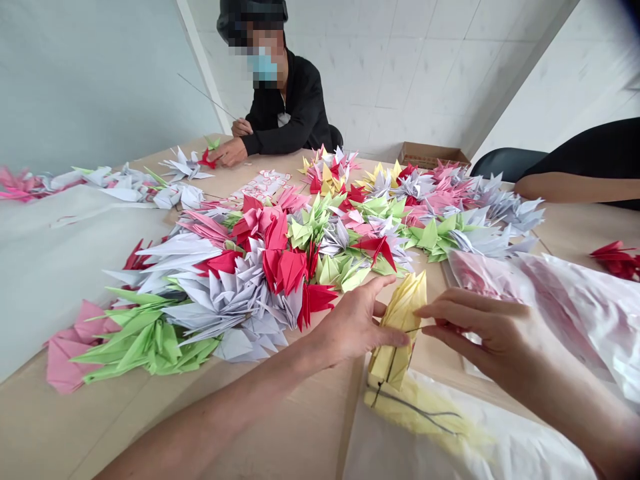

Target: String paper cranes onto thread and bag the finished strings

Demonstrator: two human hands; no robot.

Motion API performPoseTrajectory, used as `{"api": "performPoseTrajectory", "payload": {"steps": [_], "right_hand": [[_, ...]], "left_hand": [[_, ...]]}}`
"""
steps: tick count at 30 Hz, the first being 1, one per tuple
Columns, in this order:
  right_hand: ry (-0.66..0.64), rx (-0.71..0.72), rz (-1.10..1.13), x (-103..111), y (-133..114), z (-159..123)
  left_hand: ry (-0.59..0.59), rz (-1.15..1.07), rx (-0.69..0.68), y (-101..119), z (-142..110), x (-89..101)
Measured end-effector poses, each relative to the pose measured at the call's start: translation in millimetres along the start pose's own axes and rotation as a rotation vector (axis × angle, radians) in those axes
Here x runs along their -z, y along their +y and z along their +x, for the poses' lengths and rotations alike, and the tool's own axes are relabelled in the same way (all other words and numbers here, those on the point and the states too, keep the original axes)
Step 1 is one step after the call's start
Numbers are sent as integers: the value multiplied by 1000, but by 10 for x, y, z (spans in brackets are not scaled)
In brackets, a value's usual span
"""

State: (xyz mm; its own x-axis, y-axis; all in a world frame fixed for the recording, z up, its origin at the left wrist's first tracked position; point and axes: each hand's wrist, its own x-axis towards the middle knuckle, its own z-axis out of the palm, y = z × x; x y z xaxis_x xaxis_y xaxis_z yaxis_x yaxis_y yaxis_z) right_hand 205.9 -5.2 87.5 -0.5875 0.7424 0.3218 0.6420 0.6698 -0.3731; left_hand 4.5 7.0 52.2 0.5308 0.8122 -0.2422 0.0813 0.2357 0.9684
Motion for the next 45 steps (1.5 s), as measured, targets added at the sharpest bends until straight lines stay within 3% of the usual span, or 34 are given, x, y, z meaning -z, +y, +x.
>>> {"api": "performPoseTrajectory", "payload": {"steps": [5, 11, 17, 23, 30, 45], "right_hand": [[64, 75, -111, -34, -23, 7], [158, -7, -137, -97, -102, 74], [206, -246, -36, -165, -130, 49], [124, -458, 71, -202, -113, 10], [85, -339, 31, -155, -147, 41], [94, -426, 142, -254, 13, -7]], "left_hand": [[-58, -68, 20, 28, -17, -4], [-30, 161, 36, 133, -80, -31], [1, 94, 35, 95, -61, -39], [29, 113, -14, 46, -55, -73], [51, 129, -25, 11, -52, -97], [96, 4, -65, -50, -26, -135]]}}
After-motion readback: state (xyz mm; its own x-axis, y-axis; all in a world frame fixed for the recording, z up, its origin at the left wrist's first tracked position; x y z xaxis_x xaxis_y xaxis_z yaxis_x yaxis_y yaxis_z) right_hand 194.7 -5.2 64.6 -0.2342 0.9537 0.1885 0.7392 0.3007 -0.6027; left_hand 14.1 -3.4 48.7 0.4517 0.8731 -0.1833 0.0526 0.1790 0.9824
